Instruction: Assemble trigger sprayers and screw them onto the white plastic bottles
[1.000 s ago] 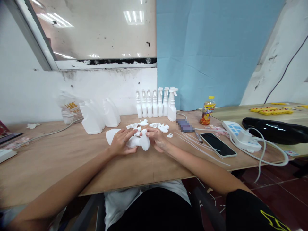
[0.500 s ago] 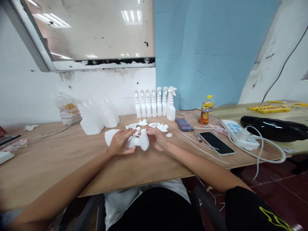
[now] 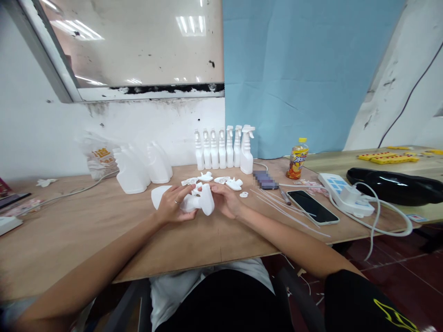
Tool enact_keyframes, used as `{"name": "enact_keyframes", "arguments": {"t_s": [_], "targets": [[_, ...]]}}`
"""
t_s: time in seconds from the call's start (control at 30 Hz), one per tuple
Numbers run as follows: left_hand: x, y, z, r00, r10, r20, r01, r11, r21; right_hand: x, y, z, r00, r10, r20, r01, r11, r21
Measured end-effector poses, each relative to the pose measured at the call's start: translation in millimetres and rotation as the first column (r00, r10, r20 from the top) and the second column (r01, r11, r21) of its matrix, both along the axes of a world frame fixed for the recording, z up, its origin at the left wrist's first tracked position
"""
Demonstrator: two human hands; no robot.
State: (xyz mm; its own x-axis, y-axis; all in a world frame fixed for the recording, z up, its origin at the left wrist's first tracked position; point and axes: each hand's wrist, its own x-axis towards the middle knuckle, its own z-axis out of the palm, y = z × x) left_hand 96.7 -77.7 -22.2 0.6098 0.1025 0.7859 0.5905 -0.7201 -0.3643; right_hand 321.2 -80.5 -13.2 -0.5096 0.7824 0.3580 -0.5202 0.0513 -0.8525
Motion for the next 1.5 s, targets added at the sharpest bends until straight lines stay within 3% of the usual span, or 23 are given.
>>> {"name": "enact_keyframes", "arguments": {"t_s": [0.17,0.53,0.83,1.5], "targets": [[0.4,0.0,0.5,1.0,-0.029,-0.008,0.029,1.0,0.003,-0.2,2.0,-3.8,1.0,-0.018,0.001,0.018,1.0,-0.002],[-0.2,0.3,-1.1,0.999,-0.039,-0.02,0.039,0.999,-0.004,3.5,-4.8,4.8,0.999,0.024,0.026,-0.025,0.997,0.069],[-2.1,3.3,-3.0,0.999,-0.034,-0.014,0.034,0.999,-0.01,3.4,-2.1,-0.7,0.999,0.024,0.022,-0.026,0.995,0.101],[-0.7,1.7,-2.0,0.999,-0.037,-0.027,0.037,0.999,-0.004,5.2,-5.6,1.7,0.999,-0.006,0.047,0.002,0.997,0.078]]}}
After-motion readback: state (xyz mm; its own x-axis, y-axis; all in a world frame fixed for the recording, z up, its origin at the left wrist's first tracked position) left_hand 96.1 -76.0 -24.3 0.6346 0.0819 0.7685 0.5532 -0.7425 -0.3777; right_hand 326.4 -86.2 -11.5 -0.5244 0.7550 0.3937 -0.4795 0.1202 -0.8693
